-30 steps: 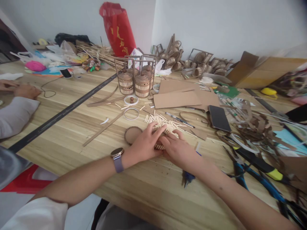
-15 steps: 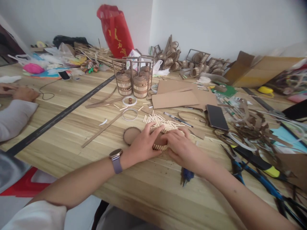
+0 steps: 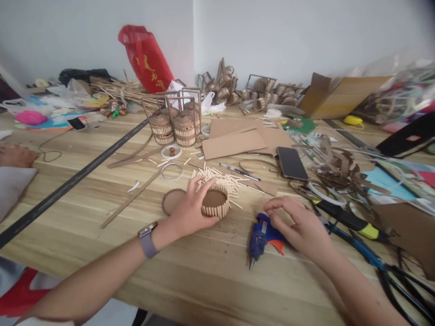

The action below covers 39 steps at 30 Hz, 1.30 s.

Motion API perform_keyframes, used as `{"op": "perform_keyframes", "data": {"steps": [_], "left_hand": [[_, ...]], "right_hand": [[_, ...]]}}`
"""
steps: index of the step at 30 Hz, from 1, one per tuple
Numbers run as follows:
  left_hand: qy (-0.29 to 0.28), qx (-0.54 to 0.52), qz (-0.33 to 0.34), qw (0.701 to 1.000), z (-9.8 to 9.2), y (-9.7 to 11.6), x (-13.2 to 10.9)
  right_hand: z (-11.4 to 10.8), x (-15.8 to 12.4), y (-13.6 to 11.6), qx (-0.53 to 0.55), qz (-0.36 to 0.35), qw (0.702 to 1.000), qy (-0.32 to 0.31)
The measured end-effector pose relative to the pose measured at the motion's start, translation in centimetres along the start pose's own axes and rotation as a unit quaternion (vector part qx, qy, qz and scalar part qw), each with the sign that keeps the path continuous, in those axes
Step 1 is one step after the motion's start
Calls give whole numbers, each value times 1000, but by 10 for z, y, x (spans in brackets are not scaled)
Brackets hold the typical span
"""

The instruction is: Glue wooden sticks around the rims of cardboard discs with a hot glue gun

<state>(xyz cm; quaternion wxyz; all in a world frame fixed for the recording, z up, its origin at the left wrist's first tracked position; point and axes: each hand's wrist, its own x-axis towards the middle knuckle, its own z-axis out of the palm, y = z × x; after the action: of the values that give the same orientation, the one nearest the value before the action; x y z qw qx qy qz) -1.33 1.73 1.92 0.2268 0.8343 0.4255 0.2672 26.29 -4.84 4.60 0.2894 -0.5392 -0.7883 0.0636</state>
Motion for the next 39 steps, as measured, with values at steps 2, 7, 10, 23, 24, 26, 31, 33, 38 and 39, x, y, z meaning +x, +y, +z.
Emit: {"op": "perform_keyframes", "data": {"steps": [2, 7, 10, 23, 24, 26, 31, 33, 38, 39], "left_hand": [[2, -6, 1, 1000, -4, 5, 1], [8, 2, -16, 1000, -14, 18, 11], [7, 8, 8, 1000, -12, 26, 29], [-4, -16, 59, 998, 77, 52, 172], [-5, -13, 59, 998, 84, 52, 179], [-8, -7, 61, 998, 96, 49, 189], [-26, 11, 76, 997, 108, 43, 197], [-36, 16, 84, 996, 102, 42, 195], [-17, 26, 109, 994, 58, 41, 177], [-2, 30, 109, 994, 47, 39, 171]], "right_hand": [[-6, -2, 3, 15, 34, 998, -56], [-28, -8, 9, -5, 117, 969, -215], [-35, -13, 13, 11, 134, 954, -269], [-28, -15, 14, -15, 139, 951, -276], [-28, -14, 12, -20, 143, 949, -279], [-28, -14, 11, -26, 145, 948, -280], [-28, -14, 12, -24, 139, 950, -279], [-27, -13, 12, -17, 136, 951, -276], [-23, -14, 13, 0, 132, 960, -247], [-23, -14, 13, 4, 137, 961, -242]]}}
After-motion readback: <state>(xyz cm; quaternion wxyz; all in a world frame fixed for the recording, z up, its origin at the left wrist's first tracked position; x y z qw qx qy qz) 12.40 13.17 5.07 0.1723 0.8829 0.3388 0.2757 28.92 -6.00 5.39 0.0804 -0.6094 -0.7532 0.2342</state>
